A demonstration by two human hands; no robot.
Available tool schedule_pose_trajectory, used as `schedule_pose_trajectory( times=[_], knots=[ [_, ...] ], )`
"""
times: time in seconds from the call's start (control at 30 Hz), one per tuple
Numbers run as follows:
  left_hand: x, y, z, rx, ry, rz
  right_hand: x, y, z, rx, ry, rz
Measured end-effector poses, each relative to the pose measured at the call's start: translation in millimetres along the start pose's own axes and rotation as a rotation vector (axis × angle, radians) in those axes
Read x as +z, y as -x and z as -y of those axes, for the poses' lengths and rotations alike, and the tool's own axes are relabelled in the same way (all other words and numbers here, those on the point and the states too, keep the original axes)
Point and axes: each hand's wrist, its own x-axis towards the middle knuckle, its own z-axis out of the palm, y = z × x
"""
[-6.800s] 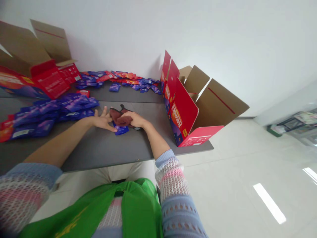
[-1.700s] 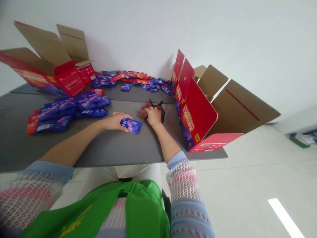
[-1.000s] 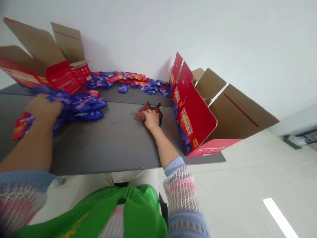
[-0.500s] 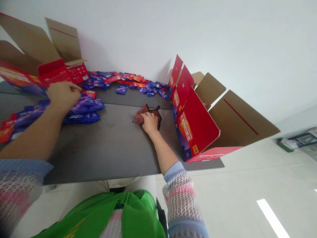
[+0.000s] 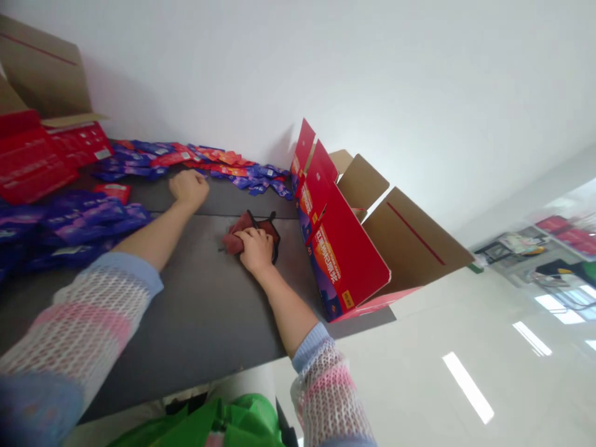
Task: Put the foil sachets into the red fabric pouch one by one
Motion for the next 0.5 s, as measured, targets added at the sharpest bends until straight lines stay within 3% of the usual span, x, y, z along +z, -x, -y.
schedule_pose_trajectory(
  times=[0.13, 0.23, 0.37, 0.5],
  knots=[
    [38.7, -5.6, 4.8, -0.132, 0.027, -0.05, 1.5, 0.4, -2.2, -0.019, 0.021, 0.021],
    [52.3, -19.4, 21.4, -0.039, 0.002, 0.054, 2.4, -0.2, -3.6, -0.029, 0.024, 0.005],
    [45.6, -25.5, 32.7, -0.066, 0.001, 0.222, 2.6, -0.5, -3.8, -0.028, 0.03, 0.003],
    [30.6, -7.7, 31.2, -0.052, -0.051, 0.171, 2.9, -0.9, -3.1, -0.025, 0.025, 0.013]
  ],
)
